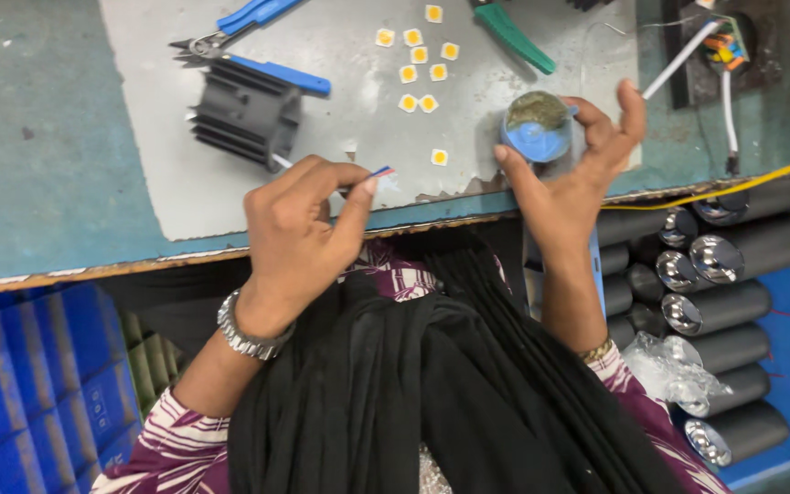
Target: The person strips insulation from the red and blue wires of a white LED wire assembly using pliers, twists the exposed wire ends, threads the wires through the center hole of a black finned heatsink housing, and dips the wire ends into a small container of paste.
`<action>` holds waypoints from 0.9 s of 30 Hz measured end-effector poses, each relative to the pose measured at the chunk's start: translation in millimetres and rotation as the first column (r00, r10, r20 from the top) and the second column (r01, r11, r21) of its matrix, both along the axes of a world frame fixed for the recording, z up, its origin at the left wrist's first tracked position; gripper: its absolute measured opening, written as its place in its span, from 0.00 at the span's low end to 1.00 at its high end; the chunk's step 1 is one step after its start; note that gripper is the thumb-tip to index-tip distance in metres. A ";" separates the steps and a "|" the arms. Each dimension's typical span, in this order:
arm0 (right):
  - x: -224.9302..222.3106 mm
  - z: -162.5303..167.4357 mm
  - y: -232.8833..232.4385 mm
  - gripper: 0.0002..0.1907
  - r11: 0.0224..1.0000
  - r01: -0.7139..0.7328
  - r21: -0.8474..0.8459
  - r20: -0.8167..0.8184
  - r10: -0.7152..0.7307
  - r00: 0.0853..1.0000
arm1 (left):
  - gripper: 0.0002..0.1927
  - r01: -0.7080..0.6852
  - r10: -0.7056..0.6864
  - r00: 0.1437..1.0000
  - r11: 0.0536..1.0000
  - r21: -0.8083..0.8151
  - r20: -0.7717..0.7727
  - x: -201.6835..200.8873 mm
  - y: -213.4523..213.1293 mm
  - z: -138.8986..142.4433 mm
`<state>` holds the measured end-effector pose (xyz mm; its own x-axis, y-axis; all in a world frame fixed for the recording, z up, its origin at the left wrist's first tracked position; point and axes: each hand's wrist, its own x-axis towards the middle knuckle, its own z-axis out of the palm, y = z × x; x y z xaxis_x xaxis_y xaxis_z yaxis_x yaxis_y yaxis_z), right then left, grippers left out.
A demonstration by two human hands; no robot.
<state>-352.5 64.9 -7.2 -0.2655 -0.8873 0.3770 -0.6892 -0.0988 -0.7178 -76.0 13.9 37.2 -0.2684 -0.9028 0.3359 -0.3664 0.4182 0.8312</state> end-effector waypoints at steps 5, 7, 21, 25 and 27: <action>40.1 21.1 10.6 0.62 0.954 -0.296 -0.040 0.173 0.298 0.939 | 0.03 -0.001 0.001 1.000 0.999 -0.041 -0.005 -0.1 1.0 1.8; 51.3 24.7 9.7 0.63 0.932 -0.361 -0.013 0.152 0.359 0.921 | 0.04 -0.006 0.006 1.000 0.999 -0.046 -0.007 -0.7 0.9 2.0; 73.6 37.4 8.7 0.63 0.874 -0.483 0.062 0.242 0.456 0.856 | 0.08 -0.104 0.104 0.993 0.994 -0.019 0.049 -5.5 2.9 -0.8; 76.0 42.2 7.3 0.64 0.872 -0.485 0.069 0.254 0.455 0.854 | 0.08 -0.102 0.105 0.993 0.993 -0.051 0.048 -6.6 3.4 -4.3; 76.9 43.5 6.6 0.65 0.871 -0.486 0.067 0.233 0.460 0.857 | 0.07 -0.101 0.104 0.993 0.993 -0.057 0.059 -6.5 3.1 -5.6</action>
